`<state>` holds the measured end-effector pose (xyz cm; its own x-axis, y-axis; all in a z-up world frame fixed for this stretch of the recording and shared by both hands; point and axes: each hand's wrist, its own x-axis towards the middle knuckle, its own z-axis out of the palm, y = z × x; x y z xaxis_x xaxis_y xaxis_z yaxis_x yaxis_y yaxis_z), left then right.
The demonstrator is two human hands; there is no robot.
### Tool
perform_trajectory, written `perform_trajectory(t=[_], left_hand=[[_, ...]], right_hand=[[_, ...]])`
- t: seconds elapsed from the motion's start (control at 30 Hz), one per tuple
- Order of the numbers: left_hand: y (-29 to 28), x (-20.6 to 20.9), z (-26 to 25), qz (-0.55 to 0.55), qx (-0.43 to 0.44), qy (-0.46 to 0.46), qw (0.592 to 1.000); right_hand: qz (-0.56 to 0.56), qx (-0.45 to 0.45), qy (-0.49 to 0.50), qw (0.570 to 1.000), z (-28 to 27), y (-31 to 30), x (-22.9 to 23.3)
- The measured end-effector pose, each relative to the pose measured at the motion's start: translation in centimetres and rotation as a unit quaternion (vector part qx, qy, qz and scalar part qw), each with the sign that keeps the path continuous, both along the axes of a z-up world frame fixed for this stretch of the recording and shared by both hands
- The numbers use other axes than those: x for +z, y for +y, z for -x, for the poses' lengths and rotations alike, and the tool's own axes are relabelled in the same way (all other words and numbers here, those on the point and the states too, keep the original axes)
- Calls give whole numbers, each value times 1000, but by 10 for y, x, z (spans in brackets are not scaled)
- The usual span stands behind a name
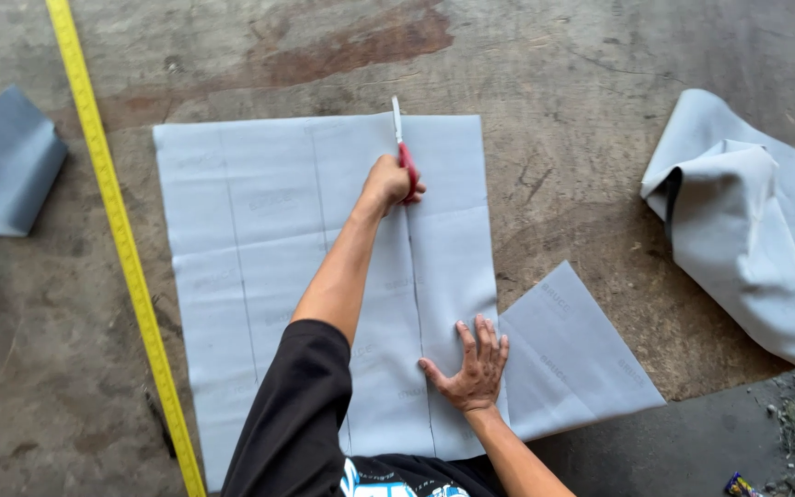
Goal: The person measures a large sheet of light gray fabric using a yellow tape measure and marks it with a pen. They then use red-handled scissors to cut the fabric along the marked lines into several long strips.
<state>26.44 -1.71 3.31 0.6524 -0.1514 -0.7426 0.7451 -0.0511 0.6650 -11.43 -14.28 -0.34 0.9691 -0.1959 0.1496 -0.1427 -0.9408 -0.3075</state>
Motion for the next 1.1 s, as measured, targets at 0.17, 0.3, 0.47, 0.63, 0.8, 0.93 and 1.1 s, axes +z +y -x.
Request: perform_trajectory(t=[0.17, 0.3, 0.47, 0.63, 0.8, 0.93, 1.1], left_hand=[[-3, -63, 28, 49, -40, -93, 994], [34, -6, 140, 111, -42, -103, 988], [121, -34, 359, 58, -2, -28, 998], [195, 16, 524, -61, 38, 55, 996], [223, 15, 604, -223, -47, 118, 967], [203, 52, 604, -237, -122, 135, 954], [187, 39, 591, -244, -164, 96, 951]], right_hand=[[-21, 5, -16, 1000, 0, -7, -9], [-36, 7, -30, 999, -3, -4, -4], [-37, 24, -27, 999, -5, -7, -4], [-62, 45, -65, 995, -1, 23, -6], [-27, 287, 192, 938, -13, 109, 15], [0, 320, 181, 930, -62, 134, 12], [-22, 323, 144, 935, -88, 144, 23]])
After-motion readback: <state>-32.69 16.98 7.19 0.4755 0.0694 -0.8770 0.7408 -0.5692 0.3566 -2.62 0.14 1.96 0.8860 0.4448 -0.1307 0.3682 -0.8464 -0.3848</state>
